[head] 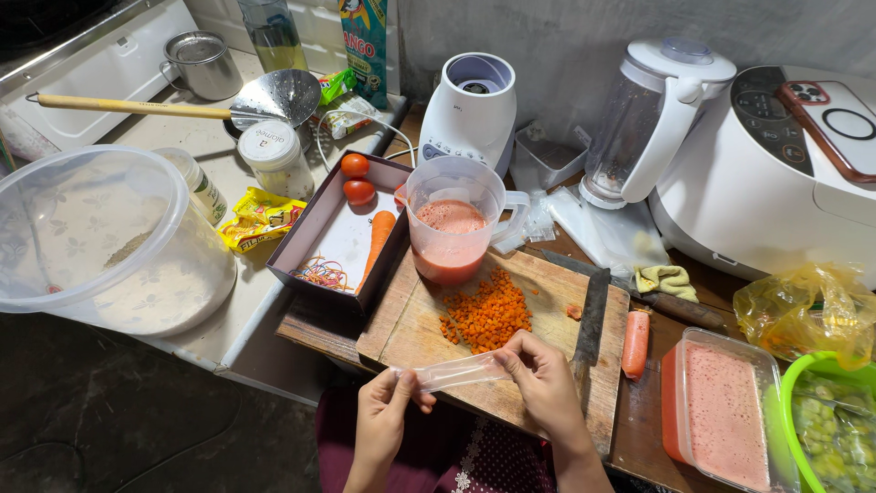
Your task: The person drops tomato pieces into a blender jar, secures the lid, and runs the blender to puree the mixture. They then lift the jar, pour the blended pink mixture into a measuring cup, and later peel and cut a carrot on the cutting board, placing the cut pieces into a small plastic bag.
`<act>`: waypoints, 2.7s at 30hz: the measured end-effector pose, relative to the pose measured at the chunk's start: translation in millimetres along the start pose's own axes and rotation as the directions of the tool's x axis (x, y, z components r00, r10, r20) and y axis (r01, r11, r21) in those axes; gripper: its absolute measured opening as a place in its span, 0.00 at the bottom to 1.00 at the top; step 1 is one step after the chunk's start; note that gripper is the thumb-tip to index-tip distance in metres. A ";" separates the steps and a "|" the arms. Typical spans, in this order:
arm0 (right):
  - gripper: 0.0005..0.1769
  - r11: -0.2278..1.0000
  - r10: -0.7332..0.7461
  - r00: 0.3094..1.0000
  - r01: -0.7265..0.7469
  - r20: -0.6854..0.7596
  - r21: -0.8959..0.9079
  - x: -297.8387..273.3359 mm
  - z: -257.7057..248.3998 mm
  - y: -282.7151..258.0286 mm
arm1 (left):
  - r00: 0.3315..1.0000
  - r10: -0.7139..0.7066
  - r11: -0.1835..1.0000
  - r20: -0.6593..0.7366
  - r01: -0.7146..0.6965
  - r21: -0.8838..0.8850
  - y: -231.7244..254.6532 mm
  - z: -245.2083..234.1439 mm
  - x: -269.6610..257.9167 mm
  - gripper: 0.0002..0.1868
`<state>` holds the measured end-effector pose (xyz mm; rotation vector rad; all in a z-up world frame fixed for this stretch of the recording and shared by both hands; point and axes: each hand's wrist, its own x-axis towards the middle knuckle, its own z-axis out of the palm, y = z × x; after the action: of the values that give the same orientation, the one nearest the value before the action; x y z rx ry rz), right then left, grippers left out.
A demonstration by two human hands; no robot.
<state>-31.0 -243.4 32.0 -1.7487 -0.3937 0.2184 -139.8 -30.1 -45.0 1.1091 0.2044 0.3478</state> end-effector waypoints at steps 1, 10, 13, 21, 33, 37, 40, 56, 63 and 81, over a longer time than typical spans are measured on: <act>0.09 0.999 -0.012 1.000 0.012 -0.001 -0.033 -0.5 2.4 -2.8 | 1.000 -0.004 1.000 0.012 0.004 0.015 1.3 -4.3 -0.1 0.17; 0.14 0.918 -0.177 0.982 0.191 0.073 -0.348 1.9 13.8 -27.9 | 0.752 0.638 0.290 0.166 -0.435 0.853 81.0 12.5 -15.1 0.28; 0.17 0.906 -0.156 0.974 0.208 0.165 -0.368 -1.4 26.0 -32.4 | 0.746 0.516 0.215 0.420 -0.588 0.780 82.9 38.1 -12.0 0.34; 0.15 0.929 -0.246 0.956 0.280 0.160 -0.243 -2.7 -3.1 -55.7 | 0.948 0.082 0.661 0.308 -0.283 0.695 60.5 40.3 -5.5 0.16; 0.11 0.826 -0.254 0.900 0.392 0.354 -0.405 -5.3 -8.3 -75.4 | 0.915 -0.039 0.838 0.402 -0.190 0.512 42.5 19.9 -5.7 0.17; 0.23 0.674 -0.209 0.929 0.363 0.305 -0.644 29.5 -31.0 -70.9 | 0.915 -0.099 0.978 0.392 0.017 0.207 20.1 11.3 -0.5 0.20; 0.29 0.481 -0.318 0.852 0.524 0.416 -0.703 51.3 -25.7 -53.2 | 0.911 -0.115 0.993 0.395 0.117 0.017 9.6 8.5 3.3 0.23; 0.13 0.520 -0.232 0.906 0.424 0.355 -0.741 75.8 -25.2 -26.2 | 0.881 -0.089 0.996 0.465 0.070 0.058 31.7 11.5 36.3 0.34; 0.11 0.821 -0.140 0.934 0.295 0.328 -0.489 86.6 -35.9 -42.7 | 0.879 0.092 0.783 0.468 -0.354 0.511 82.2 33.8 67.4 0.23; 0.12 0.850 -0.050 0.795 0.352 0.604 -0.392 108.0 -65.8 -137.8 | 0.811 0.228 0.506 0.539 -0.571 0.646 80.5 77.6 88.2 0.25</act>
<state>72.5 -238.4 187.7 -2.0942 -1.1745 0.5330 -46.1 -30.0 62.2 2.1233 -0.3298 0.4696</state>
